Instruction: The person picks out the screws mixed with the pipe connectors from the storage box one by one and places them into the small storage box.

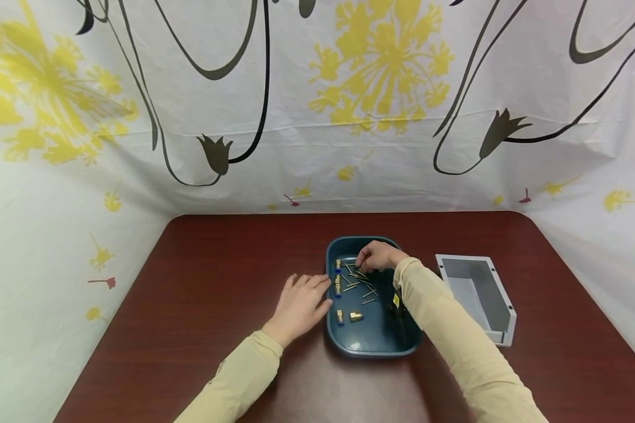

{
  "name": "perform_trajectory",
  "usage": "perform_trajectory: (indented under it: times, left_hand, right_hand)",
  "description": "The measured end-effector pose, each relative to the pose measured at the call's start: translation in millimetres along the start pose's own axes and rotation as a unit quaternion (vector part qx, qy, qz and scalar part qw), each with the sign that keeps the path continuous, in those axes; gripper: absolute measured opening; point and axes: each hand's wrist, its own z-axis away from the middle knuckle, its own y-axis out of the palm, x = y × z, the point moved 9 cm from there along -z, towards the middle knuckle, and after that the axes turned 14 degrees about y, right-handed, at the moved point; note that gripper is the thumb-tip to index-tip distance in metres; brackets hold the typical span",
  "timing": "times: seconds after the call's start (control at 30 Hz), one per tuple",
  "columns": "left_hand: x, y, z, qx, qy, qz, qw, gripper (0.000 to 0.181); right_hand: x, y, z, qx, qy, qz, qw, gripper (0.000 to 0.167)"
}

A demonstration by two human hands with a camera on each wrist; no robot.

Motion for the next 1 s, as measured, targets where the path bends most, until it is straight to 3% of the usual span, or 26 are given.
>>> perform_trajectory:
  times: [0.27, 0.57, 0.8, 1.0]
  left_hand:
    - [-0.9, -2.4, -0.3, 0.001, 0.0, -0.001, 1.0, 0.04]
    - [-1.1, 0.4, -1.0, 0.007, -0.006, 0.001, 1.0, 0.04]
    - [-1.0, 0.5, -0.9, 0.008, -0.004, 0.0, 1.0, 0.041]
    - [-0.1, 1.0, -0.2, 0.009, -0.006, 0.002, 0.9999, 0.041]
  right_hand:
    - [0.6, 1.7, -1.4, -0.018, 0.004, 0.022, 0.9996, 0.015]
    - [-0.8, 8.5, -6.0, -0.019, 0.007, 0.012, 0.9997, 0.015]
    - [-3.7, 18.1, -9.3, 0.006, 0.008, 0.001, 0.9999, 0.017]
    - [-6.3, 26.4, -17.1, 0.056, -0.009, -0.016, 0.9983, 0.015]
